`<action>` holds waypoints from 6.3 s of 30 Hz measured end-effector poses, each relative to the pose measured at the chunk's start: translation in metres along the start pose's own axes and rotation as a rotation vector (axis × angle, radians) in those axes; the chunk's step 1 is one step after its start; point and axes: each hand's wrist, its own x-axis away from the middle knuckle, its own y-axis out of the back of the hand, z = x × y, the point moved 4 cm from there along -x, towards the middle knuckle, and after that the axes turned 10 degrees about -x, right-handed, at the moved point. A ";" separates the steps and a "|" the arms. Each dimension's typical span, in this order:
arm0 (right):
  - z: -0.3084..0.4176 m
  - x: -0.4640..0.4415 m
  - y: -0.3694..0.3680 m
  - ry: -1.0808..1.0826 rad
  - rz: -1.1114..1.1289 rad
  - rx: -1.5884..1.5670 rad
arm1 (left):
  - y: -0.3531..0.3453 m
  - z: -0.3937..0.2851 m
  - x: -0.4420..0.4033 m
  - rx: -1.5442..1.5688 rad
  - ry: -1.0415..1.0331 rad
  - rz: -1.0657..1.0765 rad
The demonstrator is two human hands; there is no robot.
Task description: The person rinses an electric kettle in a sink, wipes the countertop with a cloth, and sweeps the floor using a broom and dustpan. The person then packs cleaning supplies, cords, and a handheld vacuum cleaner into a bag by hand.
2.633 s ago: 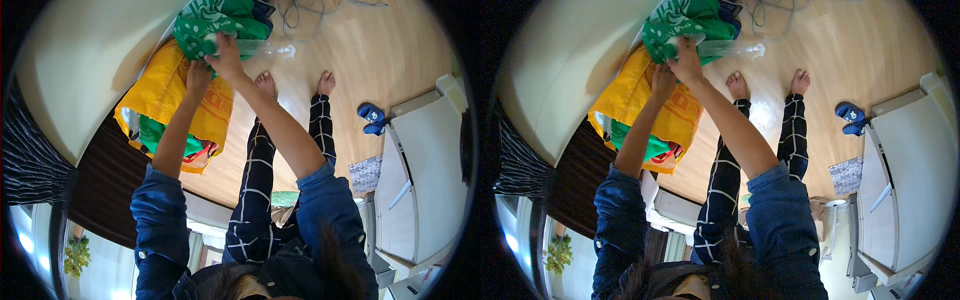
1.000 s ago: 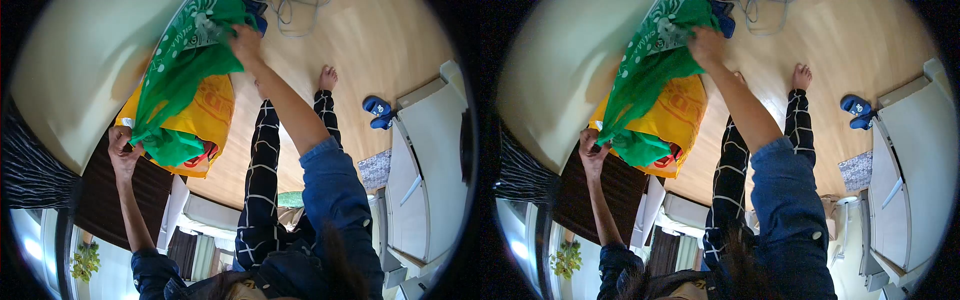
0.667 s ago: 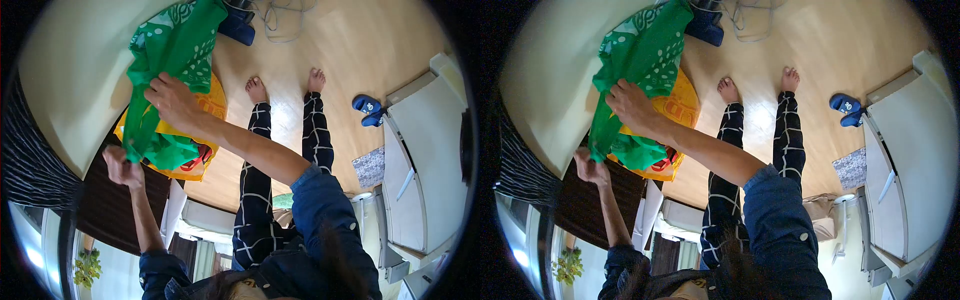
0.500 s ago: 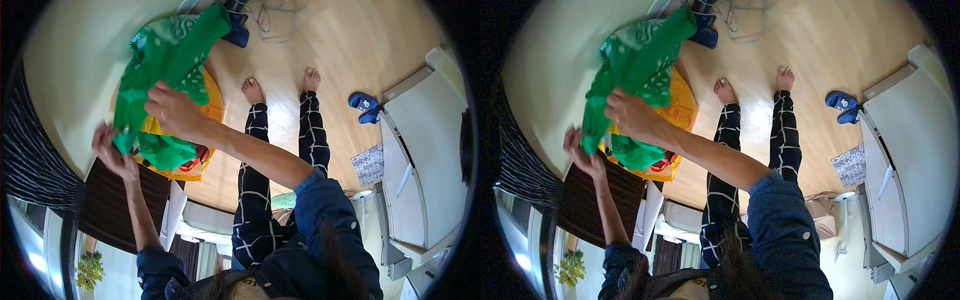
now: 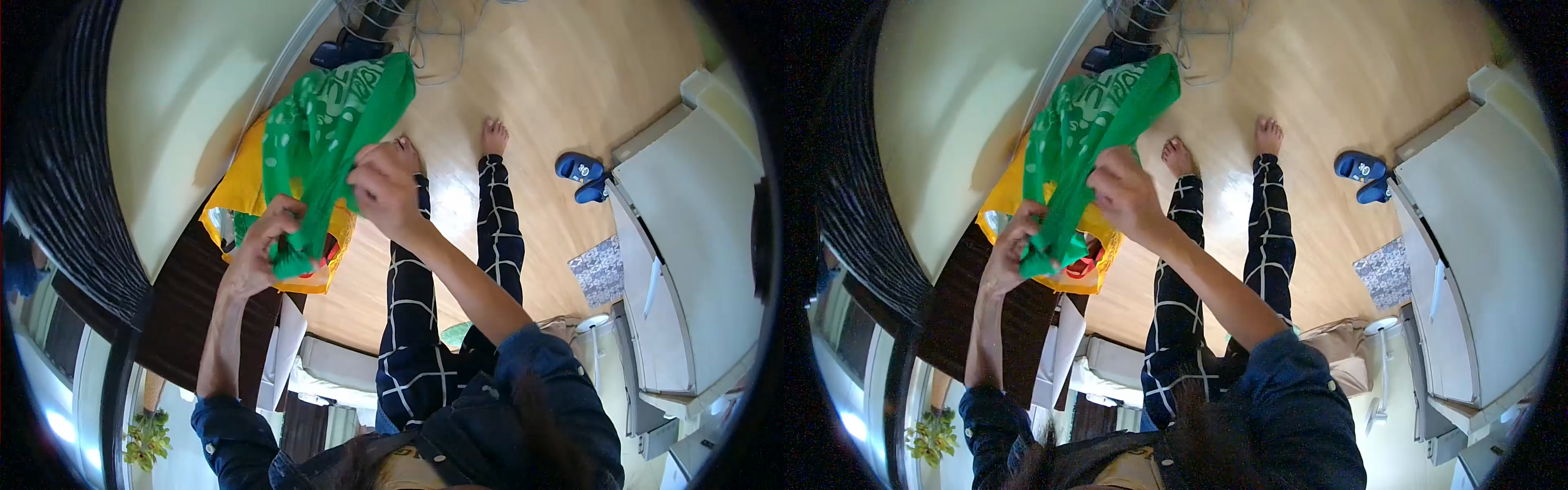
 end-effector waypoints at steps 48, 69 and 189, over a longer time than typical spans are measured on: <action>0.182 0.709 0.149 -1.510 -1.047 -0.373 | -0.099 0.063 0.115 -0.488 0.230 -0.448; 0.413 0.818 0.730 -0.088 -1.867 0.441 | -0.703 -0.500 0.042 -0.452 -1.107 -0.279; 0.414 0.497 1.244 0.346 -0.451 1.069 | -1.234 -0.768 -0.077 -0.115 -1.250 0.058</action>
